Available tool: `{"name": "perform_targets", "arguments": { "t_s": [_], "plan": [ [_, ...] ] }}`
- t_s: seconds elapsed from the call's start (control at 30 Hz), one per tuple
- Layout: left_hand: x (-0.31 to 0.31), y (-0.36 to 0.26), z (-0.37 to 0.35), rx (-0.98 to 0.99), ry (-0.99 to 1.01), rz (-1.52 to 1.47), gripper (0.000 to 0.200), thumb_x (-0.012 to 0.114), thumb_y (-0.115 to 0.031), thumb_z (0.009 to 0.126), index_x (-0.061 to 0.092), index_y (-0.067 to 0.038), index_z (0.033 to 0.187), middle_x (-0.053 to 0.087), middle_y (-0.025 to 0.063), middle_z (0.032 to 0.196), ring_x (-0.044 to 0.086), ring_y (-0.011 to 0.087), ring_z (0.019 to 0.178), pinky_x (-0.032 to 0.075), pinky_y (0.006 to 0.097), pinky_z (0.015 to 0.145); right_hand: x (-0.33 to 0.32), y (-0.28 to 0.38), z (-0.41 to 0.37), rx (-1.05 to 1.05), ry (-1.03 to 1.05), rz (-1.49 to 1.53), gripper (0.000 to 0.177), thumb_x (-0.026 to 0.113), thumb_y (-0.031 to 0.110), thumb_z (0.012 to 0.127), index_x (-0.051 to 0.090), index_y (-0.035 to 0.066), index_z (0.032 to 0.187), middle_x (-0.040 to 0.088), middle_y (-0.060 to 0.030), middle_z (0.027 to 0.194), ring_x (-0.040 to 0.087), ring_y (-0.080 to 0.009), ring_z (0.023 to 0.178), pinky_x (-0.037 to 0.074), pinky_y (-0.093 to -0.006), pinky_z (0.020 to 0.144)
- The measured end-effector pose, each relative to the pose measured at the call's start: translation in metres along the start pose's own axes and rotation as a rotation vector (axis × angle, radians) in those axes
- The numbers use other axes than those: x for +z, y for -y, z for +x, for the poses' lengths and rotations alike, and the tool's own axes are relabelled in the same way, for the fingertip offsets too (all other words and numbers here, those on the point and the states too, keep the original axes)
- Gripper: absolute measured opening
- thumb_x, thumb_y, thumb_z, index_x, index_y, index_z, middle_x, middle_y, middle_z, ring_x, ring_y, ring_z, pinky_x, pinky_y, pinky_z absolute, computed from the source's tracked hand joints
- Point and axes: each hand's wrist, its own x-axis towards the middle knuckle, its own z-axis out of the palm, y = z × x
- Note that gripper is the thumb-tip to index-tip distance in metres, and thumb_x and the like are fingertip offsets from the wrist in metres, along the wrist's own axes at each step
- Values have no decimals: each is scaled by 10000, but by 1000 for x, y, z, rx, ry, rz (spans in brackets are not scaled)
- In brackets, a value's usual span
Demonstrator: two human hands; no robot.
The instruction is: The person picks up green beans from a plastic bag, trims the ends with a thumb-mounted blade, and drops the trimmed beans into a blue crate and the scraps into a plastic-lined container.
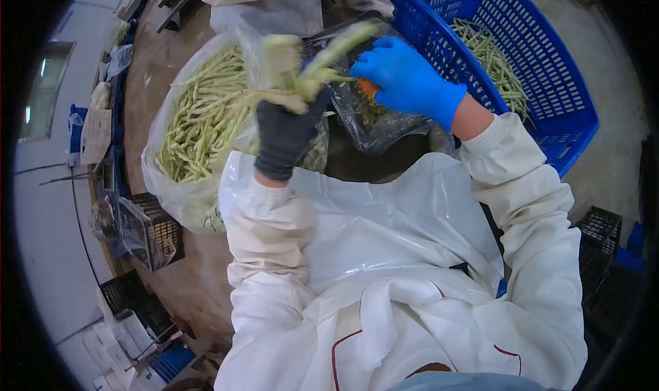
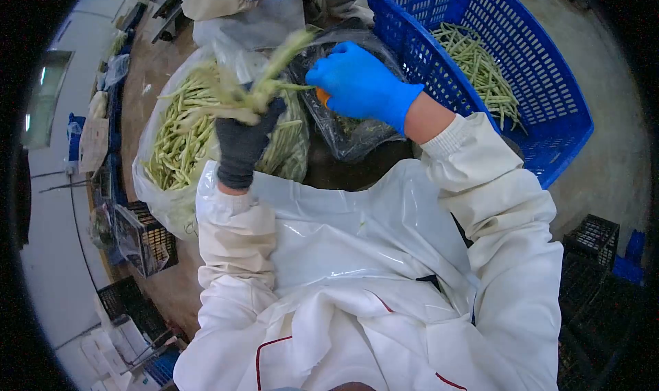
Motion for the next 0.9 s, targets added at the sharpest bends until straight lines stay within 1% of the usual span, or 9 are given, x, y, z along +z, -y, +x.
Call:
{"name": "perform_targets", "arguments": {
  "t_s": [0.07, 0.17, 0.27, 0.37, 0.4, 0.6, 0.7, 0.87, 0.9],
  "plan": [
    [28, 6, -10, -8, -37, -84, 341, 788, -260, 730, 665, 3, 909, 672, 111, 742, 656, 204, 658, 497, 316, 611, 4, 9, 1, -67, -72, 36, 177, 642, 148, 717, 646, 119, 891, 630, -133, 794, 615, -337, 721, 493, -408, 626],
    [32, -2, -9, -99, -9, -144, 289, 778, -211, 736, 662, 11, 880, 662, 85, 692, 650, 190, 624, 500, 312, 594, 3, 22, -1, 157, -4, 130, 163, 630, 125, 736, 631, 83, 894, 628, -154, 801, 615, -340, 712, 487, -402, 603],
    [27, -9, -5, -234, 53, -428, 212, 761, -97, 715, 669, -6, 883, 658, 105, 748, 635, 203, 616, 485, 315, 568, 15, 35, 4, 300, -303, 508, 133, 599, 97, 767, 616, 49, 889, 630, -169, 811, 611, -333, 692, 480, -384, 600],
    [27, -21, -5, -467, 32, -1036, 188, 742, -63, 735, 669, 7, 894, 667, 71, 757, 640, 142, 658, 507, 274, 606, 4, 33, 8, 527, -113, 819, 148, 572, 90, 812, 624, 42, 942, 636, -184, 808, 609, -313, 661, 479, -359, 605],
    [25, -22, -5, -483, 37, -1052, 185, 738, -61, 741, 669, 14, 895, 668, 68, 762, 640, 136, 669, 512, 269, 616, 2, 34, 8, 607, -69, 906, 148, 575, 95, 817, 627, 45, 946, 637, -183, 803, 609, -309, 657, 480, -355, 607],
    [23, -21, -6, -517, 86, -1017, 197, 719, -41, 742, 666, 36, 916, 673, 81, 774, 646, 138, 690, 529, 263, 639, 3, 33, 5, 362, -171, 684, 151, 628, 141, 825, 642, 50, 944, 646, -174, 801, 627, -309, 678, 491, -358, 623],
    [27, -16, -9, -515, 107, -1046, 197, 710, -37, 737, 667, 38, 914, 675, 85, 775, 649, 145, 681, 533, 266, 640, 2, 33, 3, 320, -152, 583, 158, 644, 155, 821, 649, 51, 939, 652, -171, 806, 634, -311, 696, 496, -354, 635],
    [26, -20, -6, -561, 118, -1121, 202, 722, -38, 724, 670, 41, 902, 674, 85, 764, 645, 143, 661, 527, 265, 622, -15, 39, 6, 513, -74, 707, 137, 653, 143, 801, 667, 36, 885, 653, -175, 775, 632, -286, 652, 497, -349, 617],
    [27, -20, -6, -515, 137, -1044, 207, 726, -36, 720, 669, 40, 903, 675, 83, 767, 643, 139, 662, 523, 263, 616, -17, 40, 6, 563, -45, 723, 136, 656, 139, 794, 671, 32, 878, 653, -176, 769, 631, -280, 641, 497, -348, 612]
  ]
}}
